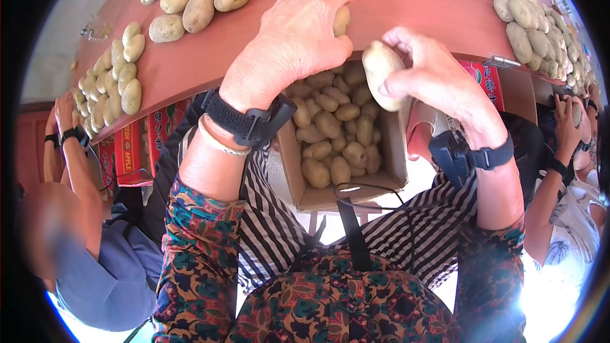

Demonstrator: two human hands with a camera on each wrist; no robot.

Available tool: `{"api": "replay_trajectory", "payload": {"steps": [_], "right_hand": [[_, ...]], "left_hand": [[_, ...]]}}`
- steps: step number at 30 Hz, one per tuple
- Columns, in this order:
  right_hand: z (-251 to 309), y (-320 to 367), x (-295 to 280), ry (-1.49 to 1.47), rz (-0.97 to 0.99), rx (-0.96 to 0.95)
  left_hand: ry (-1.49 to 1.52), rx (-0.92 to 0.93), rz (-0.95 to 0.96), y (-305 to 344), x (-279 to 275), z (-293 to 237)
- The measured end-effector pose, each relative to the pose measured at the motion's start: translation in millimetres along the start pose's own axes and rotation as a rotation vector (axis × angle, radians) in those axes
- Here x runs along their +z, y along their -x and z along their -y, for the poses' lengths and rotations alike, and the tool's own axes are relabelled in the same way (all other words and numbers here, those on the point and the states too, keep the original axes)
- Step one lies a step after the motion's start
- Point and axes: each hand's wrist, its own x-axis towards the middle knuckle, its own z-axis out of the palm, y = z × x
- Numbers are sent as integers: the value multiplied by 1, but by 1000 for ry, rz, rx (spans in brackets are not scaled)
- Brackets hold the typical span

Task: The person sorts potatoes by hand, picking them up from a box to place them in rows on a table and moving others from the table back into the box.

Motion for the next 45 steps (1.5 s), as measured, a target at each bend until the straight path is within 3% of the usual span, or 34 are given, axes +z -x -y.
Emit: {"api": "replay_trajectory", "payload": {"steps": [3, 8, 10, 13, 16, 19, 25, 29, 33, 35, 37, 38, 41, 43, 45], "right_hand": [[-1, 19, -6, 61, 249, 43], [-36, 27, 3, 527, 583, 174], [-49, 28, -3, 431, 437, 149], [-59, 22, -15, 397, 197, -37], [-59, 15, -20, 68, -50, -84], [-48, 14, -31, -146, -68, -1], [-22, 22, -20, -648, 85, 44], [-35, 15, -14, -580, 186, -8], [-39, 14, 0, -431, 166, -12], [-32, 14, 6, -307, 166, -34], [-34, 10, 14, -290, 194, 9], [-32, 11, 19, -224, 185, 48], [-17, 13, 27, -180, 371, 94], [-24, 9, 35, -44, 402, -21], [-22, 7, 36, -93, 398, -44]], "left_hand": [[-2, 11, -19, 1, 6, 3], [44, 18, 28, -2, 5, 4], [80, -28, 47, -2, 1, 0], [89, -121, 93, -4, -5, -8], [119, -132, 91, -5, -6, -12], [205, -29, 83, -2, -2, -13], [501, 255, 3, 12, 8, -36], [595, 344, 32, 14, 18, -39], [794, 88, 160, 7, 4, -32], [844, 131, 53, 5, 0, -22], [1041, 35, 60, 3, -12, -19], [971, 10, -2, 4, -19, -21], [969, 32, -147, 0, -9, -4], [975, -22, -210, 1, -13, -3], [942, -62, -291, 1, -15, -3]]}}
